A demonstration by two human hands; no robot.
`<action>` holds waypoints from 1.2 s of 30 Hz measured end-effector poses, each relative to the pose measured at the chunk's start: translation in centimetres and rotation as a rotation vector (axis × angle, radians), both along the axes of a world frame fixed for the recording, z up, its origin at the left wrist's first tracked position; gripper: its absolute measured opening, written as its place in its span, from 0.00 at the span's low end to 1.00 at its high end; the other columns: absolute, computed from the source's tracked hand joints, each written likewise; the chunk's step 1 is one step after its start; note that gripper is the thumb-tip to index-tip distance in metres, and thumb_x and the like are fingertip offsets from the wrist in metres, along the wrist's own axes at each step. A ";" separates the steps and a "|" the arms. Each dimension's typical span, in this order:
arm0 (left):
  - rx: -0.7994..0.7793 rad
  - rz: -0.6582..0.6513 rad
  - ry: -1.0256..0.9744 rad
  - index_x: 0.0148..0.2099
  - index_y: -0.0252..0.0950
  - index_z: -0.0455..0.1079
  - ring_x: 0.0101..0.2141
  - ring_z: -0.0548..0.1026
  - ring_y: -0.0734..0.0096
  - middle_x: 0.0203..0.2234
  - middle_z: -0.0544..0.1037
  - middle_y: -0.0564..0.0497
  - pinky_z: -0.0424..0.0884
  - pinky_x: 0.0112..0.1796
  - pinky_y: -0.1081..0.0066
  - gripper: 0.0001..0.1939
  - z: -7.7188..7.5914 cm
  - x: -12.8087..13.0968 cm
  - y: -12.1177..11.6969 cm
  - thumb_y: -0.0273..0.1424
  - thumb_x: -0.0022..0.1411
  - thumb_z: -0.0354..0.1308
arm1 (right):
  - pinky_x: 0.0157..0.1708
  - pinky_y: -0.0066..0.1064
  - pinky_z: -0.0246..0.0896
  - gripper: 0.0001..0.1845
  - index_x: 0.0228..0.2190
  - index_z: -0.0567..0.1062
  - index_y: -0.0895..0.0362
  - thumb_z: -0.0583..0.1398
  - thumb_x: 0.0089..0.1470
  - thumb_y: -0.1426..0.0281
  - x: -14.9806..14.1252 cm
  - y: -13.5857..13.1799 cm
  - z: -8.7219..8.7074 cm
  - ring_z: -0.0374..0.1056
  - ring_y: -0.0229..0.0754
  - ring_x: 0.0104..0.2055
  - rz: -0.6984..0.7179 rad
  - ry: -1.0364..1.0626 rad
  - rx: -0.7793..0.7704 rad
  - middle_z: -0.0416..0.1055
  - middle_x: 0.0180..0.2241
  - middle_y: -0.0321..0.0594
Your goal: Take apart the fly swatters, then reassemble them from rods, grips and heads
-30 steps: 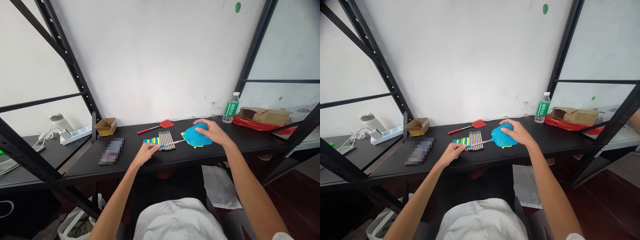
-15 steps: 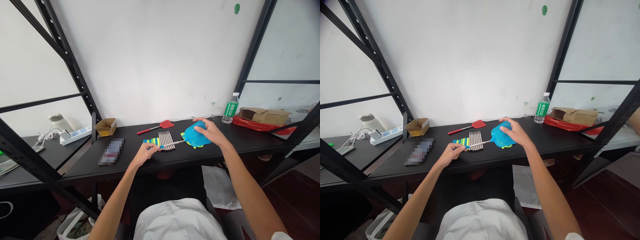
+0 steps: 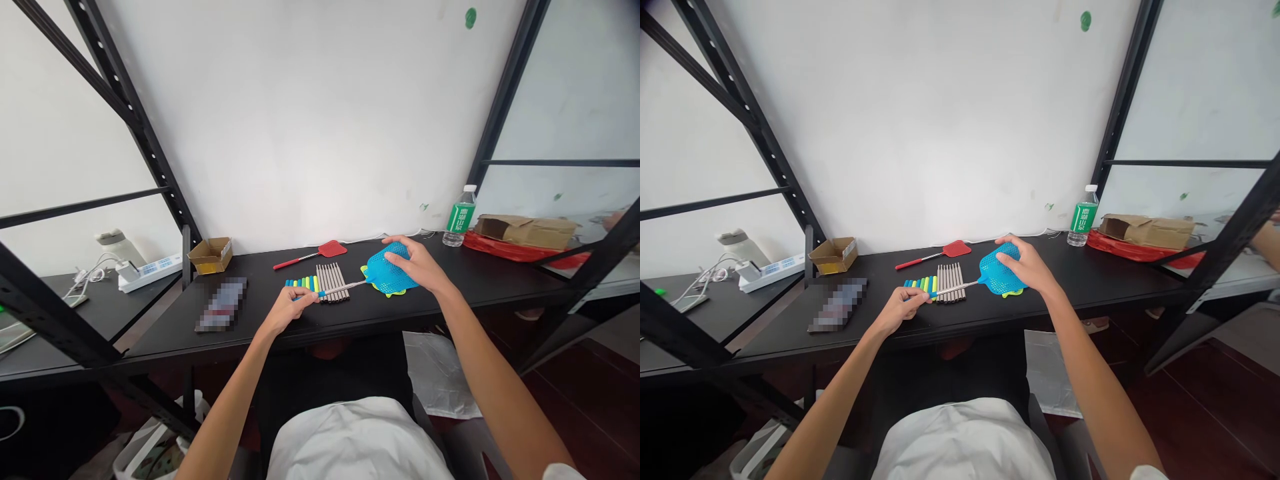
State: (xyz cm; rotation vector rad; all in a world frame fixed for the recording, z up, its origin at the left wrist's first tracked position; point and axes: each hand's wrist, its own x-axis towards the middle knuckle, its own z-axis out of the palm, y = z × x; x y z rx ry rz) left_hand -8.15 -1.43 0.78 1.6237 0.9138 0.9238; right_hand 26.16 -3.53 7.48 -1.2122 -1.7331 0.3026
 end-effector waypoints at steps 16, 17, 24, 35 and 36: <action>-0.009 -0.017 -0.063 0.33 0.29 0.76 0.17 0.44 0.84 0.16 0.47 0.61 0.39 0.20 0.74 0.22 0.0 0.0 0.1 0.48 0.57 0.66 | 0.36 0.37 0.63 0.18 0.47 0.75 0.54 0.60 0.56 0.60 -0.7 -0.3 0.2 0.68 0.49 0.38 -0.022 0.030 -0.004 0.73 0.41 0.42; -0.008 -0.016 -0.062 0.33 0.29 0.76 0.17 0.44 0.84 0.16 0.47 0.61 0.40 0.20 0.74 0.22 0.0 0.0 0.1 0.48 0.57 0.66 | 0.37 0.37 0.63 0.18 0.47 0.75 0.54 0.60 0.56 0.61 -0.7 -0.3 0.1 0.68 0.49 0.38 -0.024 0.028 -0.004 0.73 0.41 0.42; -0.004 -0.015 -0.060 0.33 0.30 0.76 0.17 0.44 0.84 0.16 0.48 0.61 0.40 0.20 0.74 0.22 -0.3 -0.2 0.3 0.48 0.57 0.66 | 0.39 0.36 0.63 0.17 0.46 0.75 0.53 0.60 0.56 0.61 -0.7 -0.1 -0.1 0.69 0.48 0.39 -0.047 0.027 0.007 0.73 0.41 0.40; -0.004 -0.015 -0.085 0.33 0.31 0.76 0.17 0.44 0.83 0.15 0.48 0.61 0.40 0.20 0.74 0.20 -0.3 -0.2 0.3 0.47 0.58 0.65 | 0.38 0.36 0.62 0.16 0.45 0.75 0.53 0.59 0.56 0.61 -1.1 -0.2 0.0 0.67 0.47 0.36 -0.074 0.061 0.001 0.72 0.39 0.40; -0.006 -0.017 -0.088 0.33 0.31 0.76 0.17 0.44 0.83 0.15 0.48 0.61 0.40 0.20 0.74 0.20 -0.4 -0.2 0.3 0.46 0.58 0.65 | 0.37 0.36 0.62 0.16 0.45 0.75 0.53 0.59 0.56 0.61 -1.2 -0.2 0.0 0.67 0.47 0.36 -0.073 0.063 0.000 0.72 0.40 0.40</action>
